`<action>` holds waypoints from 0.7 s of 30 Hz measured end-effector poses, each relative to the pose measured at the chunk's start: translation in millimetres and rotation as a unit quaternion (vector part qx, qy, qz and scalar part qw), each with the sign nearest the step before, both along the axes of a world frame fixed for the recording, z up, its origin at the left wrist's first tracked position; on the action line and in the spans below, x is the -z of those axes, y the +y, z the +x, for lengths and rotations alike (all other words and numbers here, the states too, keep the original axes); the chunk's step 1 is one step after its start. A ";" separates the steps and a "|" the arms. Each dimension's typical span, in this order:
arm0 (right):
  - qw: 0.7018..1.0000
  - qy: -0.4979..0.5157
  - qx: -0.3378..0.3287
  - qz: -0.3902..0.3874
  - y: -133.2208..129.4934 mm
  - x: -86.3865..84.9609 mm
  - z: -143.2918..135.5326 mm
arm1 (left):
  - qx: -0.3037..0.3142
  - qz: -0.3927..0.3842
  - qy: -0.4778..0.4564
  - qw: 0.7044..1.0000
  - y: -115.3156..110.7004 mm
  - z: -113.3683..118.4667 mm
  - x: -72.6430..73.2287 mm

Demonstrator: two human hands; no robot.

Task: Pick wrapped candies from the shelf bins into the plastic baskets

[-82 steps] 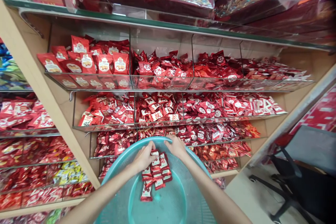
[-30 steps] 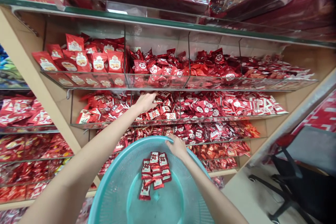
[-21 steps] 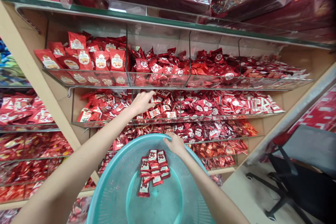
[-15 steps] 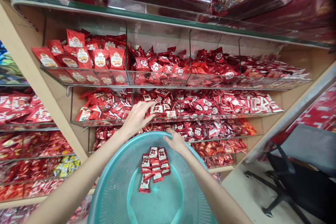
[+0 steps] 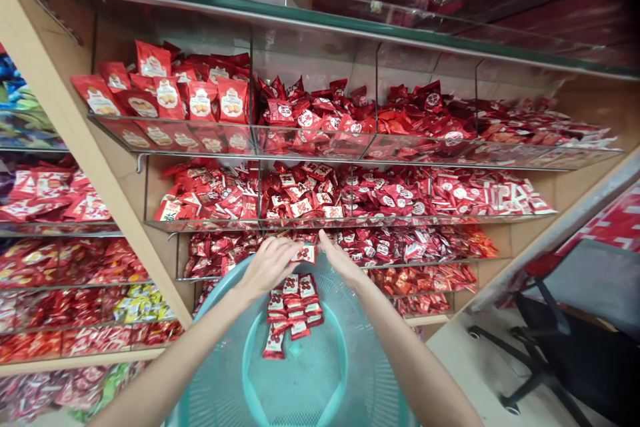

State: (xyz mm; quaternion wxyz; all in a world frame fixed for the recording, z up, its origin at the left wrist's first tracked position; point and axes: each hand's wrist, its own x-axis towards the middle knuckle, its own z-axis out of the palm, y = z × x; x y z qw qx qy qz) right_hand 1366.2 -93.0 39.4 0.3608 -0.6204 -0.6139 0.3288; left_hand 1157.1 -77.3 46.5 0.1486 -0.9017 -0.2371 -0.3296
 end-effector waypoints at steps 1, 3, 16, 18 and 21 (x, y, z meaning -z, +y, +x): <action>1.000 0.008 -0.006 0.003 0.6 1.3 0.3 | -0.001 -0.017 0.011 1.000 -0.2 2.0 3.6; 1.000 0.011 -0.017 0.008 2.2 4.0 0.7 | 0.001 -0.047 0.033 0.998 0.5 5.9 9.5; 0.998 -0.004 -0.063 0.022 5.7 12.7 10.4 | 0.015 -0.173 -0.058 0.983 7.6 10.7 20.0; 0.998 -0.011 -0.064 0.019 6.0 11.8 9.4 | 0.006 -0.242 -0.137 0.961 6.9 11.9 22.3; 0.997 -0.019 -0.074 0.014 5.1 9.9 7.1 | 0.011 -0.369 -0.233 0.900 5.0 14.9 26.7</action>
